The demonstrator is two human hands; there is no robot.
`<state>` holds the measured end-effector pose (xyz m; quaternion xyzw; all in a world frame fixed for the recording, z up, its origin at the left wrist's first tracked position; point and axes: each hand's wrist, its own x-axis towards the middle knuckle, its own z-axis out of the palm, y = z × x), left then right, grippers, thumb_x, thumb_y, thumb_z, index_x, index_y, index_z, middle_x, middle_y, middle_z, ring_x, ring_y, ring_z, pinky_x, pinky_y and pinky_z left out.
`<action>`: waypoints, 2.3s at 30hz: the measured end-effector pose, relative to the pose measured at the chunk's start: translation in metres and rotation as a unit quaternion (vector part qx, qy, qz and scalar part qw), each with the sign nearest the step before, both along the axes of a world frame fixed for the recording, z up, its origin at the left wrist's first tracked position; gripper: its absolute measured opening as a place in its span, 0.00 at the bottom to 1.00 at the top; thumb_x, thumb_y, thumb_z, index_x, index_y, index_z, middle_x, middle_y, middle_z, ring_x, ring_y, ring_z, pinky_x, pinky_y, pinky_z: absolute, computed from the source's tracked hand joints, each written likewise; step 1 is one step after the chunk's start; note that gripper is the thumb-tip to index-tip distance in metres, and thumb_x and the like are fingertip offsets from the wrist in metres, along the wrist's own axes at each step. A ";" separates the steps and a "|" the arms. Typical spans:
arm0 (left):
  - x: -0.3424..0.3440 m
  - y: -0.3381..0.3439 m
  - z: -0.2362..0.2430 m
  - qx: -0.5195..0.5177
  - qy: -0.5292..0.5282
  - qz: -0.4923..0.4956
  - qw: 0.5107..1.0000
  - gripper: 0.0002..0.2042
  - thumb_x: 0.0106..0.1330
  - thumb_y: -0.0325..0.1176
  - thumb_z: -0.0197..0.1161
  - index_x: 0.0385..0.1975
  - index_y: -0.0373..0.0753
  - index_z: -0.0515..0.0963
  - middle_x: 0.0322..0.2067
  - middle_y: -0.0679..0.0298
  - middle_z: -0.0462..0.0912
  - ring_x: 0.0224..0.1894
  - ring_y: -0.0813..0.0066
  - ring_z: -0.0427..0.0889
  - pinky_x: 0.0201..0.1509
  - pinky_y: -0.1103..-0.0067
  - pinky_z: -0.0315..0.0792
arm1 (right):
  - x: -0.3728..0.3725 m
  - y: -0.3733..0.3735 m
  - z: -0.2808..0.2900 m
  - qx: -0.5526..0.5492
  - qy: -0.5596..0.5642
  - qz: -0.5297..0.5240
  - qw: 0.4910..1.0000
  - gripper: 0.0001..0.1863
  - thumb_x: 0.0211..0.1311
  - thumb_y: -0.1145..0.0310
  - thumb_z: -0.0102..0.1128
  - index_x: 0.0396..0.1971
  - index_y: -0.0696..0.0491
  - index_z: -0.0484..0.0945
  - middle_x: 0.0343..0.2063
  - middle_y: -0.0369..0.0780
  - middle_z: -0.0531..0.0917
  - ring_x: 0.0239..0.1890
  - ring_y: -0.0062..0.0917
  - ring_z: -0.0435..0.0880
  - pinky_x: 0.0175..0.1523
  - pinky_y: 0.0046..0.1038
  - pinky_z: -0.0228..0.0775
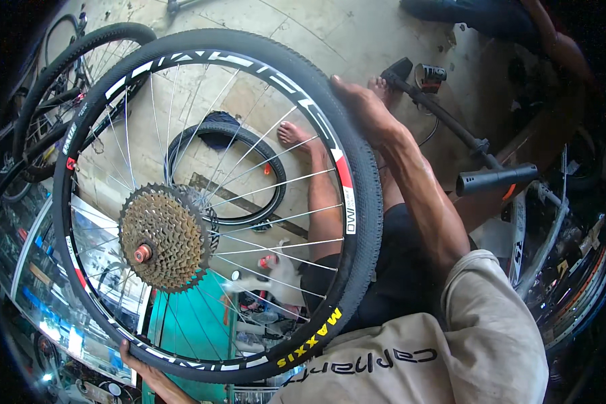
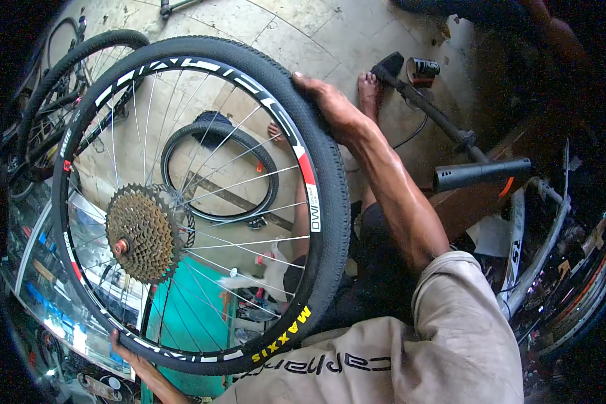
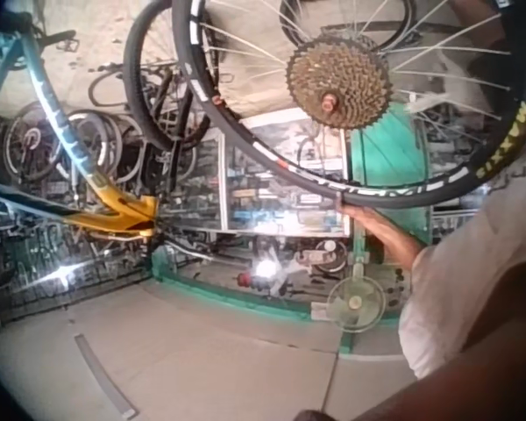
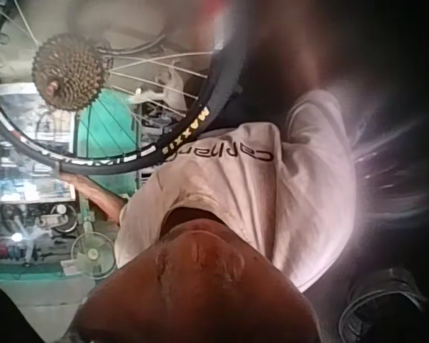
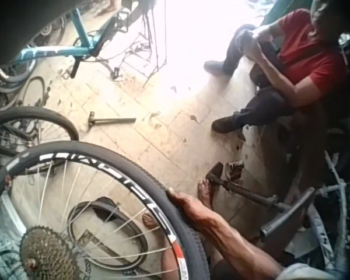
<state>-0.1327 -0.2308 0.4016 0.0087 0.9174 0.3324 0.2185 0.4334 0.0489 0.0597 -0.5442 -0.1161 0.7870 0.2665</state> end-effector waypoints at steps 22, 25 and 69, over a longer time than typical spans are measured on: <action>0.018 0.066 -0.035 0.008 -0.073 -0.025 0.997 0.15 0.60 0.41 0.69 0.39 0.37 0.79 0.28 0.60 0.83 0.25 0.73 0.81 0.29 0.81 0.78 | 0.021 -0.020 -0.045 -0.022 -0.153 0.050 0.987 0.26 0.77 0.53 0.49 0.53 0.63 0.80 0.40 0.41 0.86 0.34 0.20 0.81 0.44 0.23 0.73; 0.014 0.066 -0.021 0.012 -0.092 -0.035 0.995 0.14 0.60 0.38 0.70 0.39 0.36 0.80 0.29 0.60 0.83 0.26 0.73 0.82 0.30 0.81 0.79 | 0.022 -0.019 -0.060 0.013 -0.093 0.048 0.994 0.24 0.77 0.55 0.49 0.51 0.63 0.81 0.37 0.42 0.86 0.31 0.22 0.83 0.40 0.24 0.75; 0.032 0.096 -0.007 -0.008 -0.080 -0.118 0.990 0.18 0.60 0.37 0.67 0.44 0.30 0.77 0.28 0.56 0.83 0.22 0.67 0.84 0.27 0.76 0.83 | 0.020 -0.054 -0.092 -0.030 -0.089 0.072 0.993 0.30 0.70 0.40 0.52 0.42 0.55 0.84 0.28 0.40 0.86 0.25 0.26 0.83 0.34 0.27 0.78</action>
